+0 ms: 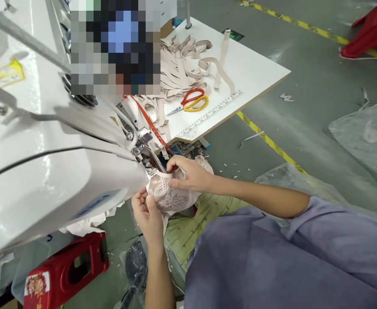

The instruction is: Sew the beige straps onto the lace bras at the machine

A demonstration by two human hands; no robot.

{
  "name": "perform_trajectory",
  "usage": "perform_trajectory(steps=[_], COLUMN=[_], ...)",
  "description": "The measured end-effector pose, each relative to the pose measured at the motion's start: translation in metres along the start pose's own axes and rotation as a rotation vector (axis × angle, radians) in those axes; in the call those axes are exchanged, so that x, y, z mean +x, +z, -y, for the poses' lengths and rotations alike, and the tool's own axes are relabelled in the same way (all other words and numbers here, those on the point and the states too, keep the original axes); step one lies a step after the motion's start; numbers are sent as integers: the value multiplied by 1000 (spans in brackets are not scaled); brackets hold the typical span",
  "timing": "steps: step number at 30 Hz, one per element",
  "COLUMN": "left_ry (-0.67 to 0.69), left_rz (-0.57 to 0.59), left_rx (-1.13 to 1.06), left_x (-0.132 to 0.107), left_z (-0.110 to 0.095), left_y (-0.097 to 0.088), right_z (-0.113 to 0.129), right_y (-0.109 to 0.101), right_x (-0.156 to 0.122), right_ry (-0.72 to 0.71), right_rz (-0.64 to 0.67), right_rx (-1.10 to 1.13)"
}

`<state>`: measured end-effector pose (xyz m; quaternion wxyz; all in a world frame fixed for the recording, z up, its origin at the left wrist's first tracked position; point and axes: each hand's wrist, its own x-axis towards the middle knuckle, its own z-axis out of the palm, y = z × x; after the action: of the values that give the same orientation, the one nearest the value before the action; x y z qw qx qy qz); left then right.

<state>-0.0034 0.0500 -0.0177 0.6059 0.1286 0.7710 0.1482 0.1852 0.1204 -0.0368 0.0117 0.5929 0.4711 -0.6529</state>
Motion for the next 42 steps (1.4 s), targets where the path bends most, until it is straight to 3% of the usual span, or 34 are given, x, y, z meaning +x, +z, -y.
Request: perform_trajectory(steps=[7,12,16,19,24,29,33,35,38,42], left_ry=[-56,-45,-132,-207,-289,-384,-530,-568,-493,-335], left_rz=[9,-9,38,128,317,426,666,715,575,295], left_rx=[-54,-38,-171,-362,-504,-588,-748,-880,-1038,-1113], left_x=[-2,2,2,-8,-32,-35,-33,-31,-19,10], left_z=[1,2,2,0,-4,-1,-4,-10,-21,-30], left_y=[-2,-4,-4,-2,1,5,14,13,-11,-82], right_z=[-2,-2,13,26,37,43,47,42,21,-12], right_y=[-5,-7,-4,-6,-22,-27,-22,-20,-21,-32], right_x=[-1,-2,-5,-16,-41,-60,-69,-73,-80,-95], right_ry=[31,-30,124,303,426,448,424,373,209,27], right_rz=[38,76,59,123,215,251,318,379,498,563], right_rx=[18,-57,29,230,459,459,392,305,-34,-424])
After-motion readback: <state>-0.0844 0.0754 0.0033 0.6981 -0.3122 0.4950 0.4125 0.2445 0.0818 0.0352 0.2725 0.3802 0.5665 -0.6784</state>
